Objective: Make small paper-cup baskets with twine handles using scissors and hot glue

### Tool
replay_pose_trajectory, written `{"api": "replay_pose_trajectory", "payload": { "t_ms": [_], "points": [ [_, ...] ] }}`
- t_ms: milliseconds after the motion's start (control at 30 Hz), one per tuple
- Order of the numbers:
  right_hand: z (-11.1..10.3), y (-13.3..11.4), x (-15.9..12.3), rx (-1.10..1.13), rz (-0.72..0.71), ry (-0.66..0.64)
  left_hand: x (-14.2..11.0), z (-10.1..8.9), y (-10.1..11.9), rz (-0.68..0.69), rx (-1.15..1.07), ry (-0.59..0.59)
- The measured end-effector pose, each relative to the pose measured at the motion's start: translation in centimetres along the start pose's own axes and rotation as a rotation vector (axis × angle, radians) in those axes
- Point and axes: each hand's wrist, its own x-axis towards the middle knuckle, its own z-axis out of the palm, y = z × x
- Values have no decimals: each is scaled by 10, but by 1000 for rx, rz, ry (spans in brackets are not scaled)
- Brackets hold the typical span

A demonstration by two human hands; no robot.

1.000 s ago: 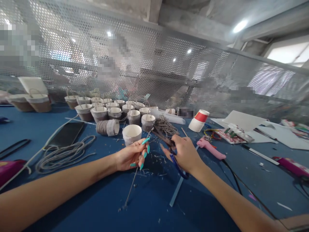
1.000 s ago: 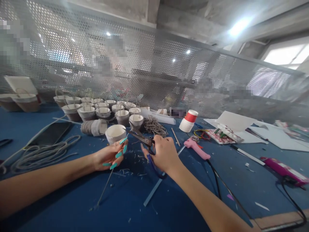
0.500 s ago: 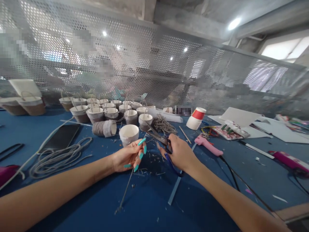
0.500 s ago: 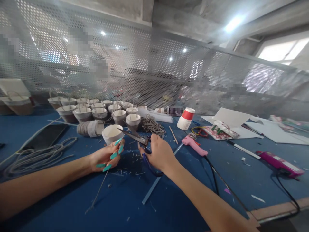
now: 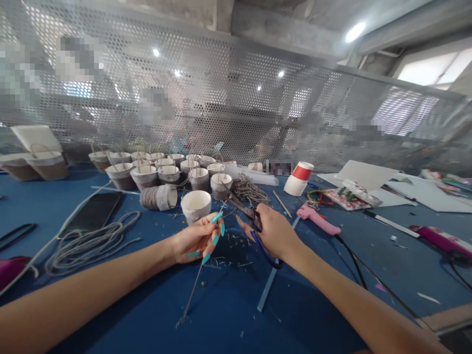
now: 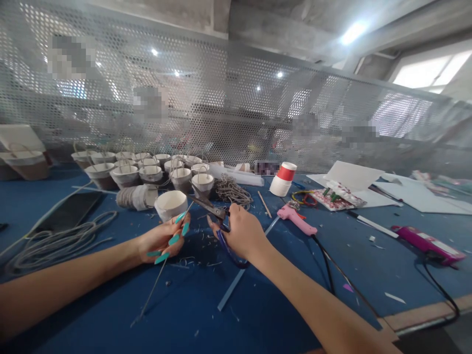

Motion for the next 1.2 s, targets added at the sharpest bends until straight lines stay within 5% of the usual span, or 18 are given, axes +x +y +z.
{"api": "replay_pose_trajectory", "payload": {
  "t_ms": [333, 633, 1000, 1200],
  "points": [
    [-2, -1, 0, 263, -12, -56, 2, -2, -1, -7, 8, -41],
    [-17, -8, 0, 739, 124, -376, 1, -4, -2, 4, 12, -22],
    [-11, -2, -1, 620, 38, -348, -1, 1, 5, 43, -77, 79],
    [-10, -3, 0, 573, 46, -348, 1, 1, 3, 22, -26, 39]
  ]
}}
